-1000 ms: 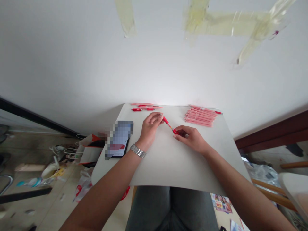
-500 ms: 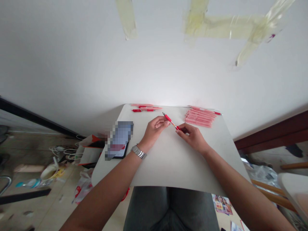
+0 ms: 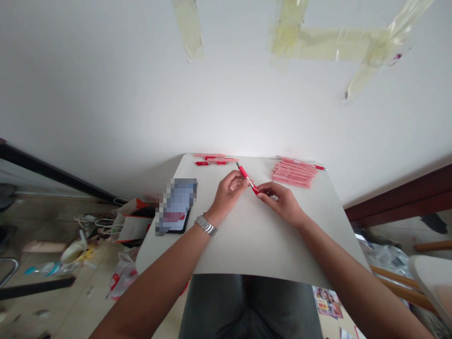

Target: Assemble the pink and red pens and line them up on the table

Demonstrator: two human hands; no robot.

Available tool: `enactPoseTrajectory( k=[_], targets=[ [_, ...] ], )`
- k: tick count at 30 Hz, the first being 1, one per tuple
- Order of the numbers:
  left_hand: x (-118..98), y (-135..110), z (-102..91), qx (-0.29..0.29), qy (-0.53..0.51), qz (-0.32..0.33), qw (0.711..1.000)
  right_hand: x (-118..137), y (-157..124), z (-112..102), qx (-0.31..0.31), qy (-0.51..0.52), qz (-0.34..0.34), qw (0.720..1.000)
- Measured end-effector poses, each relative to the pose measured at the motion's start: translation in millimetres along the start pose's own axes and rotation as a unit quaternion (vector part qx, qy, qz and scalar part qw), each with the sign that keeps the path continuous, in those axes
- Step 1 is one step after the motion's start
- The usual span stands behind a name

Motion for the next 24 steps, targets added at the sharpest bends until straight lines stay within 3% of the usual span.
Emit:
enactPoseTrajectory(
  k=[5, 8, 12, 15, 20, 24],
  targets=[
    [0.0, 0.9, -8.4, -0.051, 0.127, 0.046, 0.990, 10.3, -0.3, -9.3, -0.067, -0.060, -0.070, 0.993],
    [-3.0, -1.4, -6.5, -0.043, 0.215, 0.091, 0.971, 19.5, -1.6, -14.5, -0.101, -0.110, -0.122, 0.981],
    [-2.4, -4.0, -0.5, -0.013, 0.277, 0.104, 0.955, 25.4, -1.8, -19.3, -0.146, -0.204, -0.199, 0.947],
    [0.7, -4.1, 2.5, 0.008, 0.319, 0.117, 0.940, 22.0, 0.7, -18.9, -0.126, -0.260, -0.224, 0.931],
    [5.4, -3.8, 3.4, 0.031, 0.349, 0.138, 0.926, 12.0, 4.8, -15.8, -0.043, -0.304, -0.209, 0.928],
    [5.6, -5.0, 4.4, 0.042, 0.356, 0.149, 0.921, 8.2, 5.8, -15.8, -0.039, -0.308, -0.202, 0.929]
  ],
)
Point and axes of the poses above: each hand's wrist, its own y-axis towards the middle knuckle, its own z-axis out of the palm, x = y × z, the point moved 3 cm from there along y, towards the middle knuckle, and after that the axes turned 2 degrees about y, right-handed, at the moved point
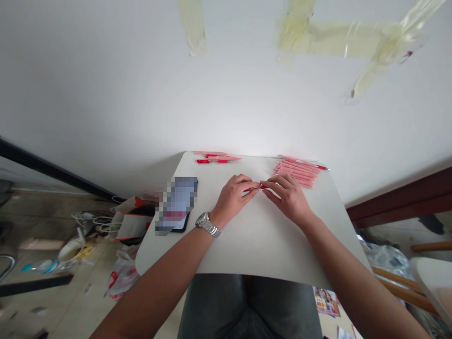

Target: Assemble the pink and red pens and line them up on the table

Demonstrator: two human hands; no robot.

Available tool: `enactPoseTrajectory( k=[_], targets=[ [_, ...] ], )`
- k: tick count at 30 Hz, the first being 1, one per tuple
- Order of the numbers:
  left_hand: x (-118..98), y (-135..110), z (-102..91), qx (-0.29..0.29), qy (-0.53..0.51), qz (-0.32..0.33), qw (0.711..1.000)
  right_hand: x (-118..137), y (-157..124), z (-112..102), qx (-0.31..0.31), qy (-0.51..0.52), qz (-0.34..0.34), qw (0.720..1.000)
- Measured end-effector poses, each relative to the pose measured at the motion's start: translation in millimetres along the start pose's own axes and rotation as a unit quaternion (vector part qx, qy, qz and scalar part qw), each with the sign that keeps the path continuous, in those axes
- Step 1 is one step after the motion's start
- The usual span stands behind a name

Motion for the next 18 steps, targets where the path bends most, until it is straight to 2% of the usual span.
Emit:
enactPoseTrajectory(
  k=[9, 18],
  targets=[
    [0.5, 2.1, -8.4, -0.030, -0.029, -0.060, 0.997, -10.1, -1.5, -7.7, -0.070, 0.017, 0.010, 0.997],
    [0.7, 2.7, -8.6, -0.031, -0.059, -0.062, 0.996, -15.0, -2.3, -9.5, -0.063, 0.020, 0.023, 0.998]
  ],
)
Point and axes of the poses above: each hand's wrist, its own y-axis towards the middle knuckle, its own z-axis out of the palm, x = y × z, the point moved 3 cm from there along y, towards the middle knuckle, and after that the axes turned 2 degrees about y, right-handed, at the moved point
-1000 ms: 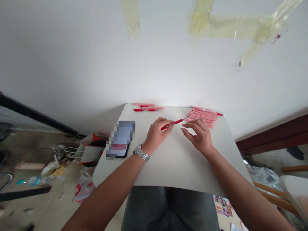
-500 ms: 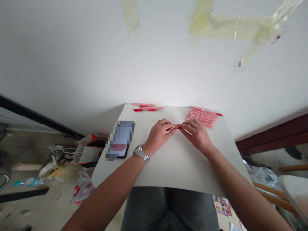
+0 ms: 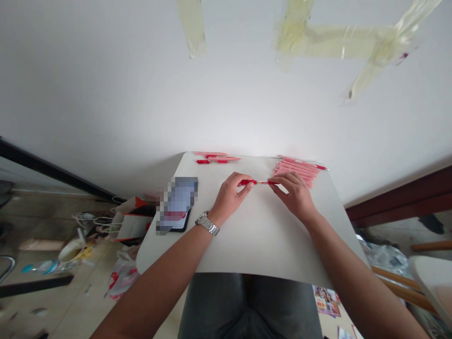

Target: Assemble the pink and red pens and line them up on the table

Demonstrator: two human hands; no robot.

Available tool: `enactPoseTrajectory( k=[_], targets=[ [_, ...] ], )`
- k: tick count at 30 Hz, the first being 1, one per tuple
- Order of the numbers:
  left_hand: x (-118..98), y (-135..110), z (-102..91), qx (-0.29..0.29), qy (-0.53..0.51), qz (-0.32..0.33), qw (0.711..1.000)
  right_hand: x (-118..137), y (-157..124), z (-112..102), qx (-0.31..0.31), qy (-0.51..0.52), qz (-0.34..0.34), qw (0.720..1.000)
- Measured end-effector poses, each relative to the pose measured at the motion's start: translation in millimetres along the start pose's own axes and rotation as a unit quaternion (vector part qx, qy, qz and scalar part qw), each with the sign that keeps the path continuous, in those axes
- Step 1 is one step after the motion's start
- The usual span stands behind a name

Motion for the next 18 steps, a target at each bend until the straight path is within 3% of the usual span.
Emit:
enactPoseTrajectory(
  k=[12, 18],
  targets=[
    [-5.0, -1.5, 4.9, 0.029, -0.013, 0.044, 0.999, 7.0, 0.2, 4.8, 0.043, 0.022, -0.006, 0.999],
    [3.6, -1.1, 4.9, 0.009, 0.021, 0.021, 1.000, -6.6, -0.4, 0.4, 0.005, -0.030, 0.021, 0.999]
  ],
)
Point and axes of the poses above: each hand's wrist, its own y-axis towards the middle knuckle, its own z-axis out of the palm, x = y × z, the point moved 3 cm from there along y, towards the middle knuckle, and after that the axes turned 2 degrees about y, right-handed, at the moved point
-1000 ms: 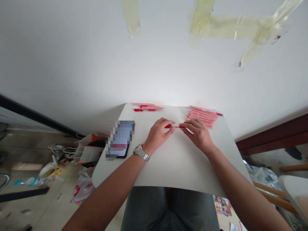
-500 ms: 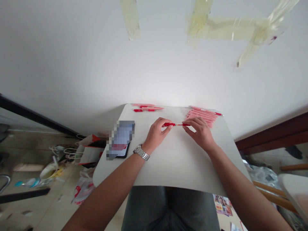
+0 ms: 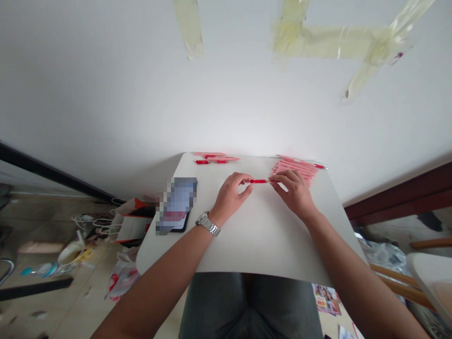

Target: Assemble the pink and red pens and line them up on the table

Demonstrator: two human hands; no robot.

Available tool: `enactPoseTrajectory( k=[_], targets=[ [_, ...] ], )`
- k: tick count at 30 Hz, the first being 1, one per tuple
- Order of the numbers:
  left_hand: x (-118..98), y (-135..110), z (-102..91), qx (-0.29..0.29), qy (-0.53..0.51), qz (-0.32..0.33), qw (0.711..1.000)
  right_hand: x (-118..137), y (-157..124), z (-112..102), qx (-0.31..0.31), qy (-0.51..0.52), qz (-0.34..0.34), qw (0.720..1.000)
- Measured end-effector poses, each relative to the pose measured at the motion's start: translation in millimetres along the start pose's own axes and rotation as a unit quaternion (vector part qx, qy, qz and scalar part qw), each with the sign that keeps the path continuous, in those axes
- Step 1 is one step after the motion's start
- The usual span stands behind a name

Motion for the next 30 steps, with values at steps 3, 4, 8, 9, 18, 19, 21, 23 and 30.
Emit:
enactPoseTrajectory(
  k=[3, 4, 8, 9, 18, 19, 21, 23, 30],
  targets=[
    [5.1, -0.4, -1.3, -0.009, 0.005, -0.011, 1.000, -13.9, -0.3, -4.8, -0.014, -0.036, 0.026, 0.999],
    [6.6, -0.7, -1.5, -0.010, 0.007, -0.015, 1.000, -18.6, -0.6, -6.7, -0.016, -0.045, 0.035, 0.998],
    [9.7, -1.6, -0.8, -0.008, 0.012, -0.027, 1.000, -36.5, -3.2, -15.7, -0.023, -0.084, 0.080, 0.993],
    [9.7, -1.7, -0.5, -0.008, 0.013, -0.027, 1.000, -40.5, -4.3, -17.5, -0.021, -0.094, 0.096, 0.991],
    [10.1, -1.6, -0.1, 0.002, 0.006, -0.034, 0.999, -54.7, -9.6, -26.3, -0.001, -0.126, 0.144, 0.982],
    [10.4, -1.7, -0.1, 0.002, 0.006, -0.034, 0.999, -55.3, -9.9, -26.6, -0.002, -0.126, 0.142, 0.982],
    [11.0, -2.0, 0.1, 0.003, 0.005, -0.033, 0.999, -56.5, -10.4, -26.5, -0.004, -0.125, 0.135, 0.983],
    [11.1, -2.1, 0.3, 0.005, 0.006, -0.032, 0.999, -57.1, -10.7, -25.9, -0.009, -0.122, 0.125, 0.985],
    [10.5, -1.6, 1.1, 0.007, 0.009, -0.030, 0.999, -48.1, -7.7, -26.9, -0.016, -0.114, 0.088, 0.989]
  ],
)
Point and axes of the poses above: each hand's wrist, its own y-axis towards the middle knuckle, its own z-axis out of the palm, x = y × z, the point moved 3 cm from there along y, towards the middle knuckle, and after that the axes turned 2 degrees about y, right-handed, at the moved point
